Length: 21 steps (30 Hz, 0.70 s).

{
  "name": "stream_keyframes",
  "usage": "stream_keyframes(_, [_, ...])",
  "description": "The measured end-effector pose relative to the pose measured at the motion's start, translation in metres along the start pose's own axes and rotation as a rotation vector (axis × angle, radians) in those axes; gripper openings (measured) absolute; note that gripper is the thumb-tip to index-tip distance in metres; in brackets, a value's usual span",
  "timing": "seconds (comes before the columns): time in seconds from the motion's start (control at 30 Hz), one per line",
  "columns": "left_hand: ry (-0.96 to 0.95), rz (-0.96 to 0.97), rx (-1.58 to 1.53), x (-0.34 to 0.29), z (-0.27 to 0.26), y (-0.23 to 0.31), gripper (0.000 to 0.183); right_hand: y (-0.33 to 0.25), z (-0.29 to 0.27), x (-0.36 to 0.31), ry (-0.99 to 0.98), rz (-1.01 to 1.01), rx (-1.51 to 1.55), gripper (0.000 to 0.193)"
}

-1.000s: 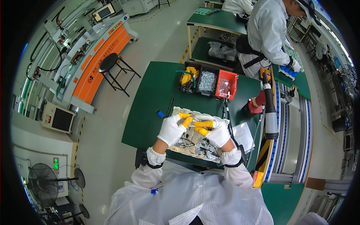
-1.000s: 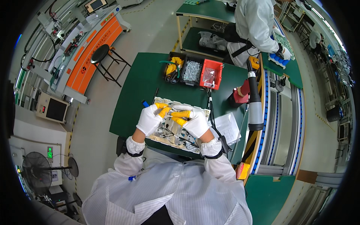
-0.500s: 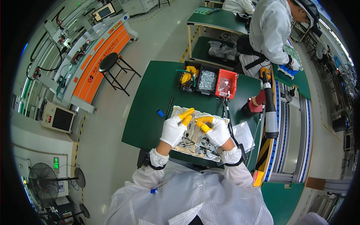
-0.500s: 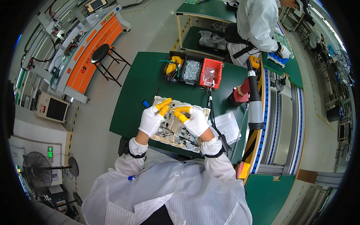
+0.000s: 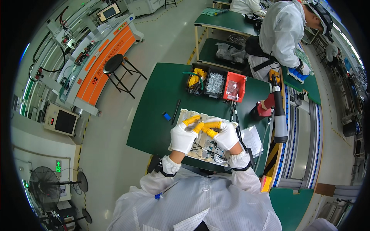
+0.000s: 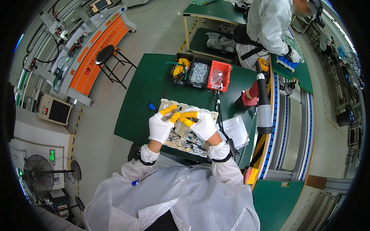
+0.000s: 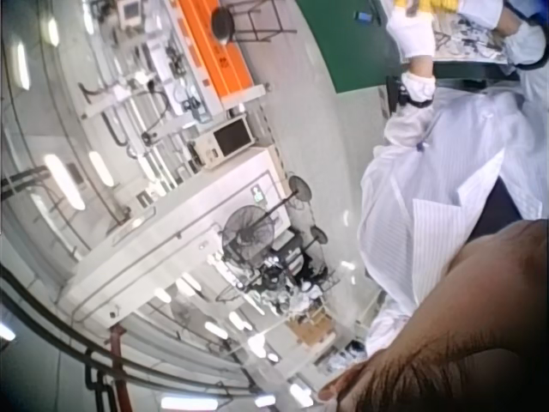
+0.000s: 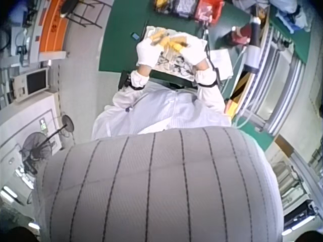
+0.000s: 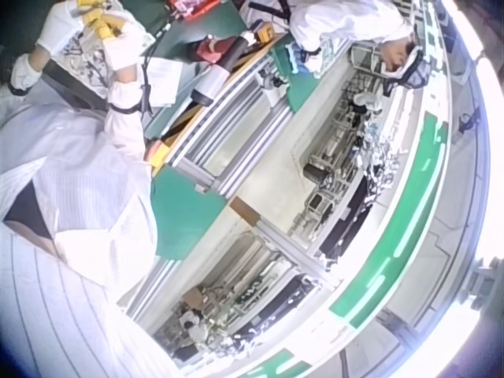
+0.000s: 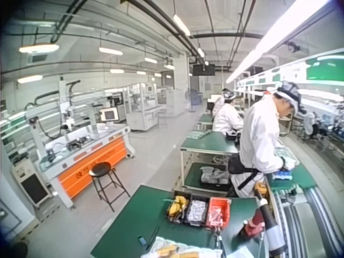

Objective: Assemble and solder components on an electronic lighting panel.

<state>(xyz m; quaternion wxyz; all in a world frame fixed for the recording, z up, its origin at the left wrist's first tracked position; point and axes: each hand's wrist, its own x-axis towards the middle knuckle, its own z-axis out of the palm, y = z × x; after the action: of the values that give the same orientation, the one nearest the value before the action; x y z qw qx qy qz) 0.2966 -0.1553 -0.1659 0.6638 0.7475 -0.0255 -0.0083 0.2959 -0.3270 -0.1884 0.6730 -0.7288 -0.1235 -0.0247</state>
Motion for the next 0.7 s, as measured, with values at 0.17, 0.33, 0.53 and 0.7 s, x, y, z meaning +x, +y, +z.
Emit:
stream_keyframes(0.17, [0.176,-0.100,-0.151,0.004,0.007,-0.014,0.027,-0.004,0.000,0.001,-0.006,-0.018,-0.023,0.021])
stream_keyframes(0.33, [0.231,-0.080,-0.184,0.009,0.009,-0.019,0.023,-0.010,-0.002,-0.002,-0.043,0.075,0.017,0.018])
stream_keyframes(0.53, [0.089,-0.243,0.165,0.017,-0.003,-0.006,0.021,-0.010,-0.004,-0.004,-0.014,0.038,0.006,0.019])
stream_keyframes(0.7, [0.048,-0.007,0.265,0.023,-0.017,-0.027,0.021,-0.008,-0.002,-0.003,-0.040,0.037,0.024,0.019])
